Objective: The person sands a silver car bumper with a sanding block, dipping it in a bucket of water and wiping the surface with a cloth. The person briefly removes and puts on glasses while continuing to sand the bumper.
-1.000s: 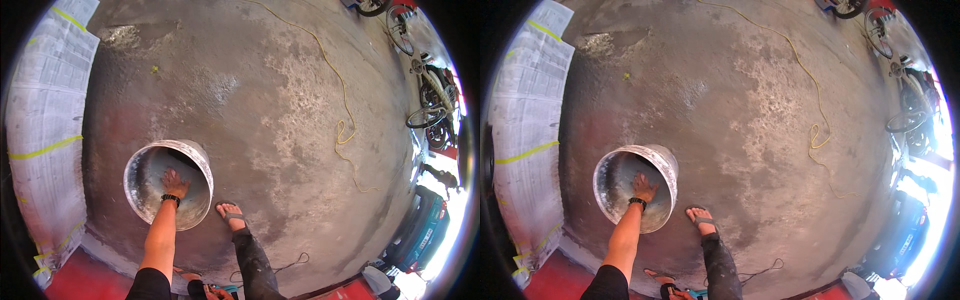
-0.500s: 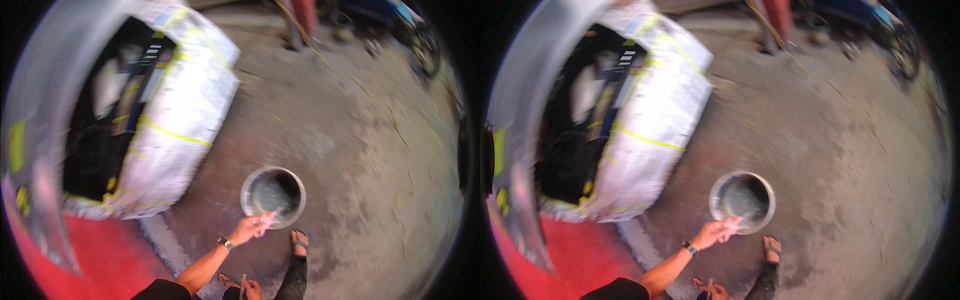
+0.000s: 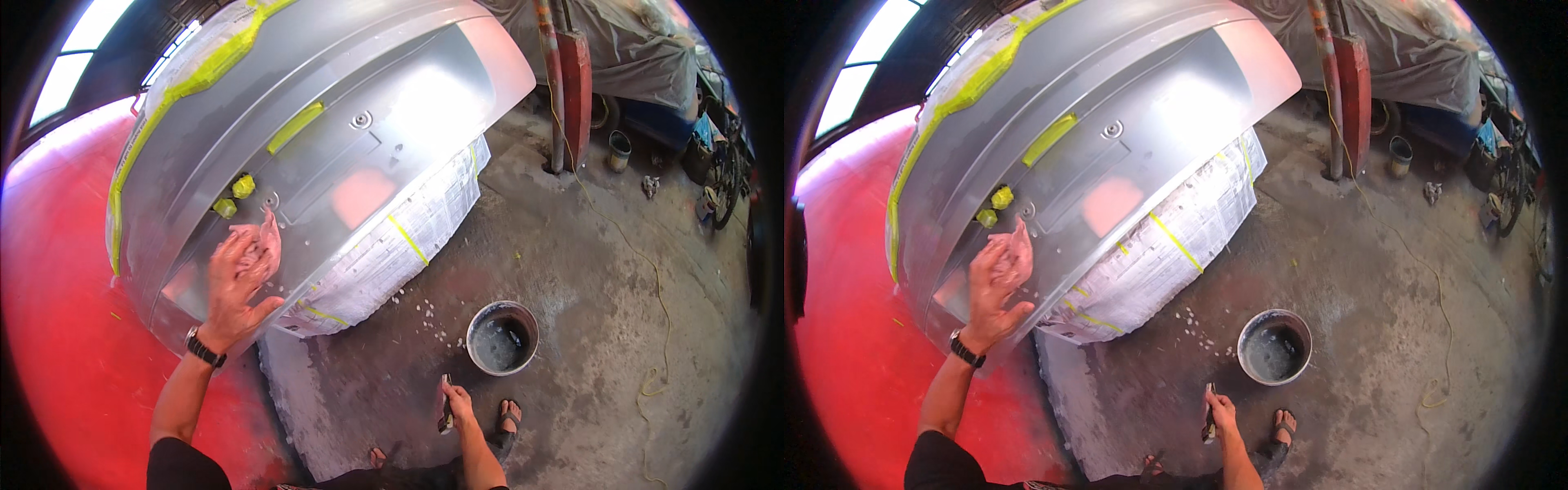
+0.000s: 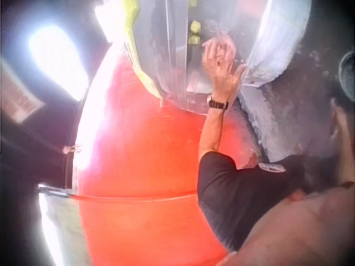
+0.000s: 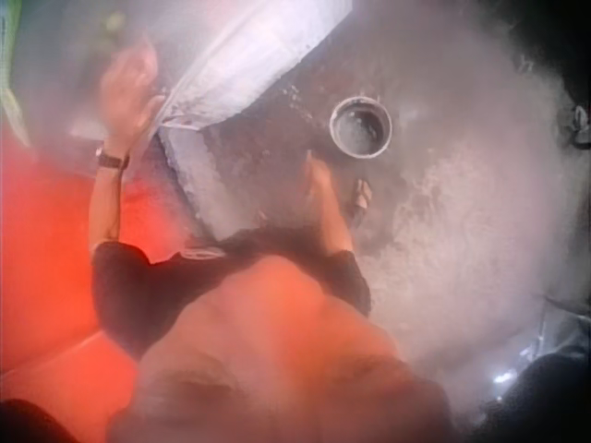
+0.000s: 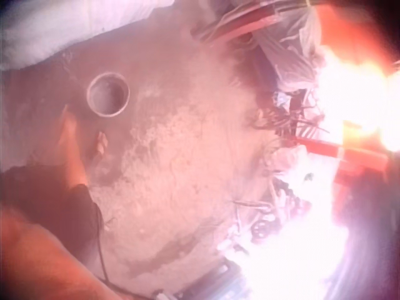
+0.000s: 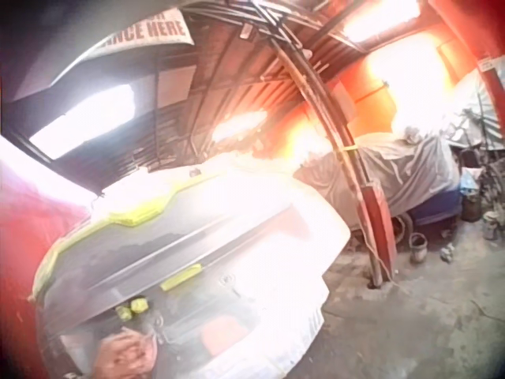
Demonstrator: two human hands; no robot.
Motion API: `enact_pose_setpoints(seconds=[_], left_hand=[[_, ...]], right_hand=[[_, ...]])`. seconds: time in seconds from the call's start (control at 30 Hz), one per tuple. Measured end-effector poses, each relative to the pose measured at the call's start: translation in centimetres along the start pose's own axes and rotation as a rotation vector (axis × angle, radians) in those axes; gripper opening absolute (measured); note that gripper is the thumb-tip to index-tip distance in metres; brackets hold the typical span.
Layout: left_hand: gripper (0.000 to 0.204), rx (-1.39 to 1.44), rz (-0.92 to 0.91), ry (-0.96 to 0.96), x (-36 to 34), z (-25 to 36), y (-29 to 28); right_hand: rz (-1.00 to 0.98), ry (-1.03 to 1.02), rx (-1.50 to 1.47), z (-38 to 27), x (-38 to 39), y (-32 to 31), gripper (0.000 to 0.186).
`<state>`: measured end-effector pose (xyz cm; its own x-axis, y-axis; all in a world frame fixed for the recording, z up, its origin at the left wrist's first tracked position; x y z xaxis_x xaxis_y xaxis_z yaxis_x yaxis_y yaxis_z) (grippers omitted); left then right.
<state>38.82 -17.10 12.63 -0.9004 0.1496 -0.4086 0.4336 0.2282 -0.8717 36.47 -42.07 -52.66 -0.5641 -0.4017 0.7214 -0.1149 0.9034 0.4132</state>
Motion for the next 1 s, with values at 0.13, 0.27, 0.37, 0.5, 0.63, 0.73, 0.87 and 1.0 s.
enact_pose_setpoints(seconds=[0.13,0.27,0.37,0.5,0.63,0.73,0.87,1.0], left_hand=[[0.052,-0.093,-0.105,0.067,-3.6,-0.9,7.8],[0.041,-0.030,0.087,0.263,-17.1,5.1,12.8],[0.035,0.140,0.134,0.300,-27.6,8.7,17.2],[0.032,0.074,0.078,0.379,-32.5,11.5,19.2],[0.034,0.247,0.103,0.407,-25.8,10.4,16.4],[0.035,0.237,0.058,0.490,-16.7,8.1,11.6],[0.047,0.164,-0.029,0.350,-3.6,1.6,7.9],[0.050,0.299,-0.005,0.145,6.8,-1.8,5.1]], right_hand=[[-0.005,-0.177,0.048,-4.3,-0.8,0.4,0.037],[0.032,-0.153,0.046,-7.3,2.7,-1.4,0.038],[0.076,-0.168,0.051,-5.5,3.0,-4.0,0.038],[0.095,-0.163,0.068,-5.1,5.2,-5.4,0.032],[0.139,-0.144,0.222,-5.4,8.2,-6.9,0.031],[0.140,-0.097,0.281,-4.1,8.2,-7.0,0.038],[0.106,0.024,0.613,-9.3,13.5,-0.9,0.044],[0.087,0.088,0.582,-7.1,12.8,-1.0,0.046]])
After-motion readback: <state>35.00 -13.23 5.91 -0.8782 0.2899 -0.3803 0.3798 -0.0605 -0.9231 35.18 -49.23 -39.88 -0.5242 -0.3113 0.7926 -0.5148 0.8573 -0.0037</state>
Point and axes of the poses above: each hand's wrist, its own x-axis away from the middle knuckle, its own y-axis out of the palm, z = x × y, the point moved 9 cm from there along -x, towards the middle knuckle, and after that the axes turned 2 degrees about -y, right-handed, at the moved point
